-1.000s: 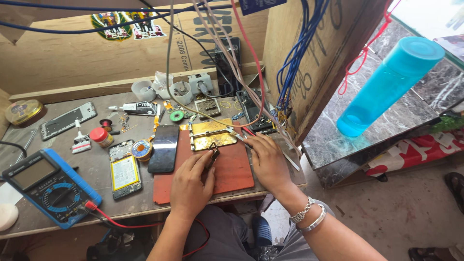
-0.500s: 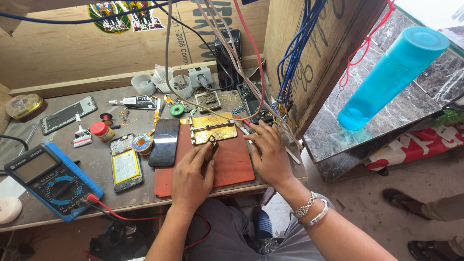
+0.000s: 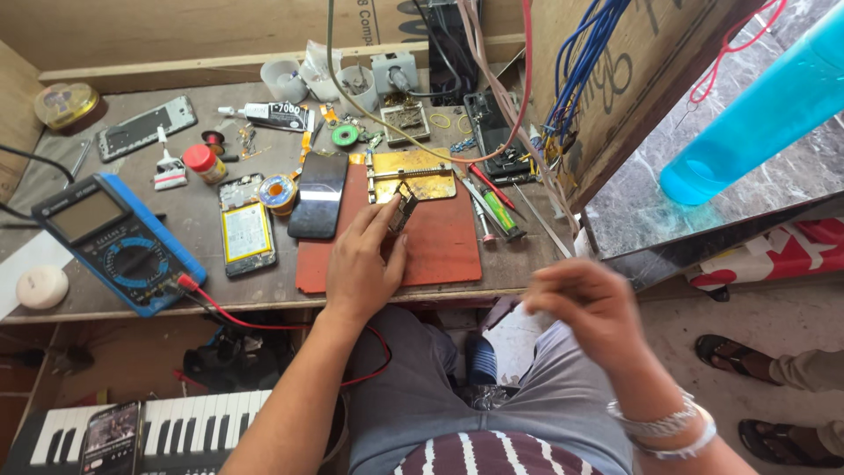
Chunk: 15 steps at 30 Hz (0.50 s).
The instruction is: The person cleans a disassembled phone motherboard with a small brush, then picks up a phone, pries open its back cover, and uses a screwdriver to unscrew and work on the internal components on the workbench.
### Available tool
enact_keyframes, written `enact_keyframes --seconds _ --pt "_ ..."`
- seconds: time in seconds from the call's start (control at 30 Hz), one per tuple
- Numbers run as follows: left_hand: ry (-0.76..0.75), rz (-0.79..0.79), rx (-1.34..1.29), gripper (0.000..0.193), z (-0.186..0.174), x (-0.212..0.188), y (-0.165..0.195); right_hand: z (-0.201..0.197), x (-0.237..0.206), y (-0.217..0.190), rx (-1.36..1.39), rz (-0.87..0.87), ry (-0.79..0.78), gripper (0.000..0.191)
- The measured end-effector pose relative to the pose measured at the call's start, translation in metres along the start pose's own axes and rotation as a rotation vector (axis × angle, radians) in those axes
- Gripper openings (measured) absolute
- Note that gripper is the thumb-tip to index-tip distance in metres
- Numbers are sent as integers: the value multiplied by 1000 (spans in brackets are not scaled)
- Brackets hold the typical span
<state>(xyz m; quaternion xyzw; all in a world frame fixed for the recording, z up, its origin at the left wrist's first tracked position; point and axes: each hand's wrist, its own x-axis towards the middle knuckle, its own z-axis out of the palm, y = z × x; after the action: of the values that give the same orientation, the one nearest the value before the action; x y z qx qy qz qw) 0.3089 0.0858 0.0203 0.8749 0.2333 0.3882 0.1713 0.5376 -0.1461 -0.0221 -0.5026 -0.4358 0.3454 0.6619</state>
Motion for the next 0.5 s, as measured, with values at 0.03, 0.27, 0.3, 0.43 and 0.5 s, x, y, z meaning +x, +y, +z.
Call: enact_keyframes --seconds 0.03,0.27,0.3,0.43,0.5 --pt "-30 -79 -36 53 -1 1 1 -11 -8 0 90 -65 70 25" --pt "-32 -120 -86 53 -8 23 4 -111 -69 -21 612 -279 606 20" --pt "-3 -26 -38 54 -8 27 1 -120 -80 -23 633 -295 662 24" --pt "-12 33 -9 55 -3 50 -17 -135 -109 -25 444 -314 805 42" --pt "-53 -25 -71 55 1 62 -28 -140 -120 -29 277 -322 822 50"
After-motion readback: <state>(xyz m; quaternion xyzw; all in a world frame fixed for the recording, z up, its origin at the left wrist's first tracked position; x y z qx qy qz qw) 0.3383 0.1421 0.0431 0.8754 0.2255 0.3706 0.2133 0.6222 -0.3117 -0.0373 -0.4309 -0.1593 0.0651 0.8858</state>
